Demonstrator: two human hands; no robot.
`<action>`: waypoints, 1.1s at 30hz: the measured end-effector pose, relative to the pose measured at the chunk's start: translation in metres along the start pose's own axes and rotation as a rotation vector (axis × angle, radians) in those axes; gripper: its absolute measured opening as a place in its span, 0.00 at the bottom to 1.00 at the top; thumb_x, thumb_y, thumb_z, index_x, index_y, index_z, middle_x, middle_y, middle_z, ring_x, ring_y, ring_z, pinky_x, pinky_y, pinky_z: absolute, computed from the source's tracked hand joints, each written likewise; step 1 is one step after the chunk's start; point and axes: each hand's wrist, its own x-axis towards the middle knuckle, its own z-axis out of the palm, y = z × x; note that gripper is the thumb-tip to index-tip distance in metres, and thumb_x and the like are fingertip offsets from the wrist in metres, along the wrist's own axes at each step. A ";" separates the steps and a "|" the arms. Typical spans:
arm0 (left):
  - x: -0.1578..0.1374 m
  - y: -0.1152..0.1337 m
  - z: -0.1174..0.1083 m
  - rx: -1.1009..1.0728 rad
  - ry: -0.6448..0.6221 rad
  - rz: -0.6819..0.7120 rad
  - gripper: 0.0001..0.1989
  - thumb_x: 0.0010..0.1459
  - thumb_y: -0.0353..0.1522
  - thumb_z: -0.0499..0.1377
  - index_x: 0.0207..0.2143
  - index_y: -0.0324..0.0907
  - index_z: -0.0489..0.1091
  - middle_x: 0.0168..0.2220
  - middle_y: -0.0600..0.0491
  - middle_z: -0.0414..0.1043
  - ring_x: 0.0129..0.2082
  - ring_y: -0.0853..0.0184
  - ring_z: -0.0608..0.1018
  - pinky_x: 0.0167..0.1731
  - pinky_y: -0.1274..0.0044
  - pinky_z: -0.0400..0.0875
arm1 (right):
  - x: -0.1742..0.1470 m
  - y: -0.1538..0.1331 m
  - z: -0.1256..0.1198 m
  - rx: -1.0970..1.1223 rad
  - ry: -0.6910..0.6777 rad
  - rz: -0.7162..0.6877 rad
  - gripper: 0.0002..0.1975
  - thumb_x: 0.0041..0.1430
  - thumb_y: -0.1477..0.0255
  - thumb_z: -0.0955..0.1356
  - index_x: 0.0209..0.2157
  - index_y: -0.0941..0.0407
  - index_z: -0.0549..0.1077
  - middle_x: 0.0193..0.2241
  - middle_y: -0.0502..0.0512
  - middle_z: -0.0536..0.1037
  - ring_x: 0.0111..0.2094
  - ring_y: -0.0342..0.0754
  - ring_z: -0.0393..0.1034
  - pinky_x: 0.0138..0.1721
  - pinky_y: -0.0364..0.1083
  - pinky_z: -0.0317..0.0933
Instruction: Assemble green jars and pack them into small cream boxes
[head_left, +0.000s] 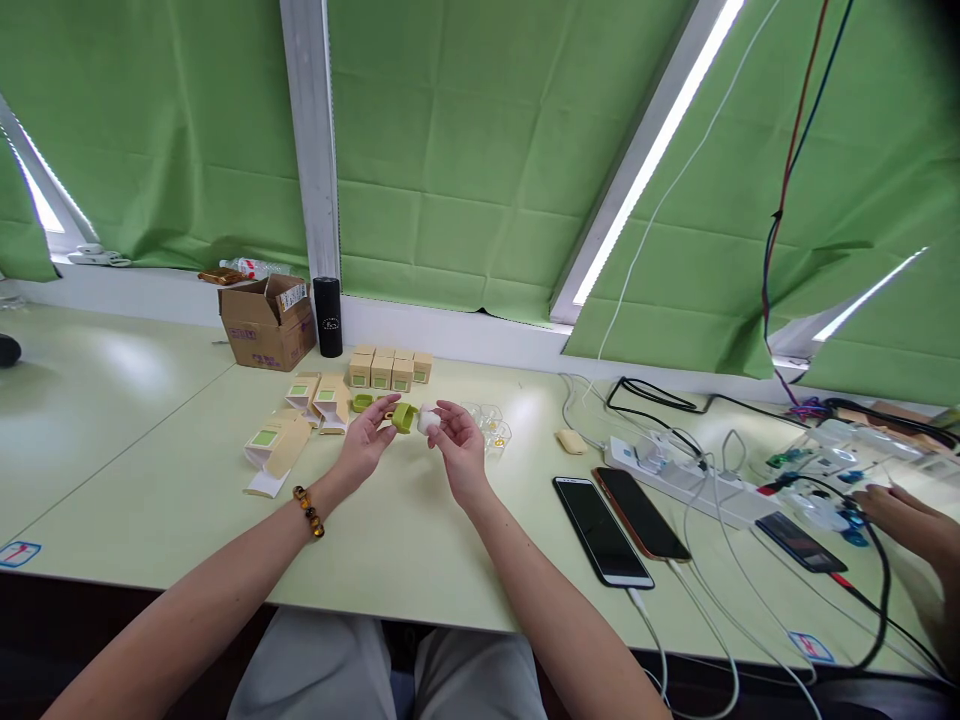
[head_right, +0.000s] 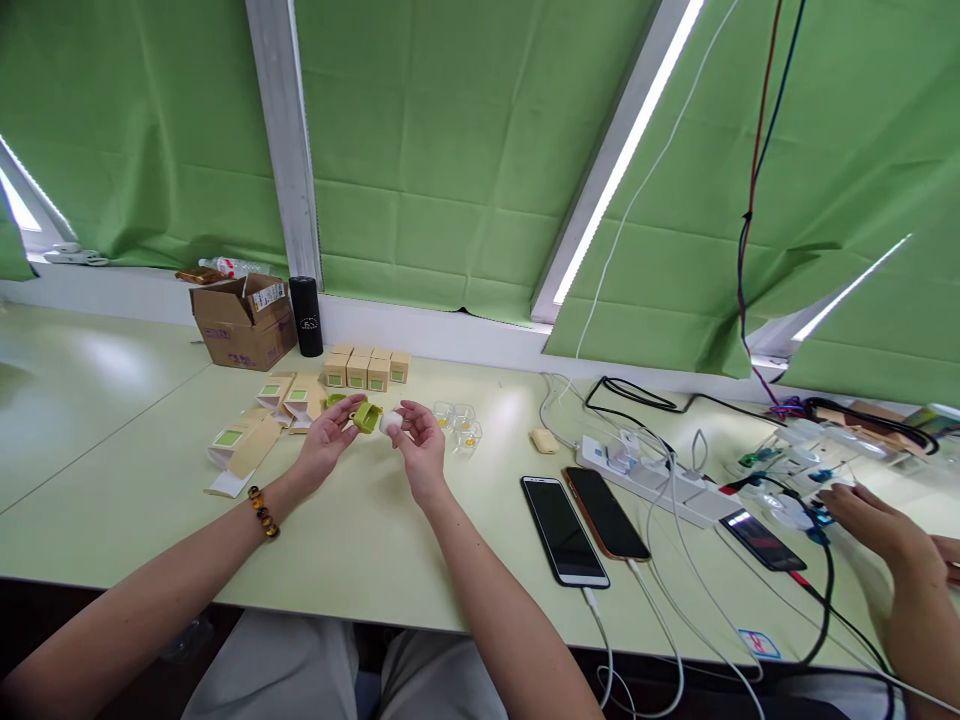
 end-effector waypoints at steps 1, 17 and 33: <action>0.000 0.000 0.000 0.007 -0.004 0.005 0.27 0.59 0.38 0.68 0.60 0.45 0.70 0.60 0.44 0.71 0.61 0.57 0.72 0.57 0.67 0.70 | 0.000 0.000 0.000 0.007 0.004 0.006 0.24 0.51 0.63 0.78 0.49 0.51 0.75 0.44 0.56 0.79 0.36 0.47 0.73 0.32 0.46 0.68; -0.005 0.000 0.005 0.089 -0.074 0.074 0.20 0.60 0.33 0.66 0.55 0.46 0.75 0.59 0.44 0.73 0.58 0.56 0.75 0.59 0.63 0.69 | -0.002 0.000 0.004 -0.088 -0.026 -0.002 0.17 0.51 0.64 0.78 0.40 0.52 0.75 0.37 0.53 0.81 0.33 0.46 0.74 0.33 0.47 0.70; -0.010 0.006 0.006 0.369 -0.096 0.222 0.22 0.62 0.31 0.63 0.58 0.49 0.72 0.59 0.45 0.72 0.60 0.54 0.71 0.60 0.62 0.66 | -0.004 0.000 0.007 -0.109 -0.022 -0.038 0.16 0.54 0.62 0.77 0.40 0.53 0.75 0.35 0.51 0.78 0.32 0.45 0.73 0.36 0.49 0.74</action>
